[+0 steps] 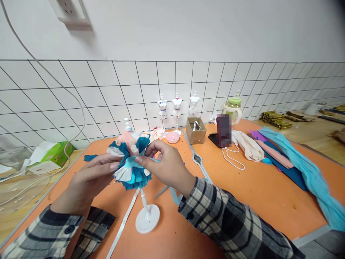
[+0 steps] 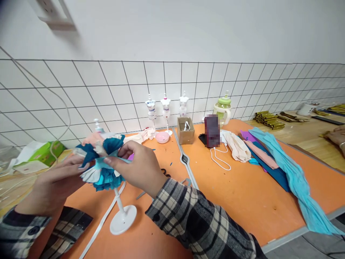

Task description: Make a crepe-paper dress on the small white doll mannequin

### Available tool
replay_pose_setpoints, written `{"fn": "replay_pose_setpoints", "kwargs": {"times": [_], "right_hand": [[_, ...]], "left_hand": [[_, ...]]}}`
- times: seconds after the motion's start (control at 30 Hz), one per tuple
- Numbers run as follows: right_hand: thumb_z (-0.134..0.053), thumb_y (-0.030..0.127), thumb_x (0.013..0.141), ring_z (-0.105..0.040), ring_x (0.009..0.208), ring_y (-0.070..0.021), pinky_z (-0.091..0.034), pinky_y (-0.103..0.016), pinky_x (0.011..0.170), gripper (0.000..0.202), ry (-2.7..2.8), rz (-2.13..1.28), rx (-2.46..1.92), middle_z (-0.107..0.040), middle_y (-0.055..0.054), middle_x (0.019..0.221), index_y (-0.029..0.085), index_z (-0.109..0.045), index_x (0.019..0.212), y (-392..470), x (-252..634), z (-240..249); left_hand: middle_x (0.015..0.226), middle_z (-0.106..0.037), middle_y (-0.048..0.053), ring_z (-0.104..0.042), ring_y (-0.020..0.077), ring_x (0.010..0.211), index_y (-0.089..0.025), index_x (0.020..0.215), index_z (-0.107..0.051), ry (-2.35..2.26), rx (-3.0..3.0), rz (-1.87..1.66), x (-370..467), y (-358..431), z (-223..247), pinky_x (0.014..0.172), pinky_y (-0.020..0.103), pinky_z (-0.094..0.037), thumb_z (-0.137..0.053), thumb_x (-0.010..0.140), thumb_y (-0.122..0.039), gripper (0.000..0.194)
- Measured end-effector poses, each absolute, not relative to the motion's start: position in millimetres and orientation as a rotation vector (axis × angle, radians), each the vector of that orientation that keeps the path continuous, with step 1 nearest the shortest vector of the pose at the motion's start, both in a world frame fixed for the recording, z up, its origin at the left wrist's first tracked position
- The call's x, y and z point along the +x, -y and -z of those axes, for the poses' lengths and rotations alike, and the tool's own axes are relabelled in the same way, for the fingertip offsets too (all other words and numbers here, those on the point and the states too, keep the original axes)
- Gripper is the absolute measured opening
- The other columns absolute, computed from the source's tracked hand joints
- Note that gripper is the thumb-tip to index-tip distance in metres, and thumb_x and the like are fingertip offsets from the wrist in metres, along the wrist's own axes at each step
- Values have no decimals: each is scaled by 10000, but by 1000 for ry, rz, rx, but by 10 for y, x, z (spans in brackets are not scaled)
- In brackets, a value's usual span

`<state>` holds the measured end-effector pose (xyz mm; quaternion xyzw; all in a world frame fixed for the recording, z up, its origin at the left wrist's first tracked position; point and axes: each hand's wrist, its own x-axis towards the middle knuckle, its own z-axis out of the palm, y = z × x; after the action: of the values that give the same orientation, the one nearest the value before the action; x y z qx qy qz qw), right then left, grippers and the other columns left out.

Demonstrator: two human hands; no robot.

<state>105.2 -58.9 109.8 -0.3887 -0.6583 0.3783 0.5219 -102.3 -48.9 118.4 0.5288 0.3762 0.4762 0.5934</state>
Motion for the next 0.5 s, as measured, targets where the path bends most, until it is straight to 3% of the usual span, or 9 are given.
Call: {"fn": "replay_pose_setpoints", "kwargs": {"times": [0.1,0.27,0.5], "right_hand": [[-748,474,739,-564,749,-128,-417,-241,681,323,1616,-840,-975,-613,33,766,203,-574,758,578,1053,-1084],[-740,481,748,-565,730,-126,-396,-244,653,313,1692,-795,-1046,-627,35,757,203,-599,776,566,1059,-1064],[-735,376,759,-623,842,-160,-424,-262,694,186,1834,-912,-1067,-687,8,847,211,-685,829,529,1238,-1142]], "left_hand": [[803,-748,76,-653,250,716,-193,822,-793,-912,1470,-1010,-1012,525,-1226,634,317,-560,-885,508,-342,360],[694,-702,18,-608,183,603,-182,865,-748,-1213,1566,-1029,-884,539,-1168,505,233,-492,-877,573,-303,341],[742,-713,15,-616,172,651,-169,969,-720,-1258,1474,-1095,-937,441,-1034,561,234,-486,-838,673,-428,410]]}}
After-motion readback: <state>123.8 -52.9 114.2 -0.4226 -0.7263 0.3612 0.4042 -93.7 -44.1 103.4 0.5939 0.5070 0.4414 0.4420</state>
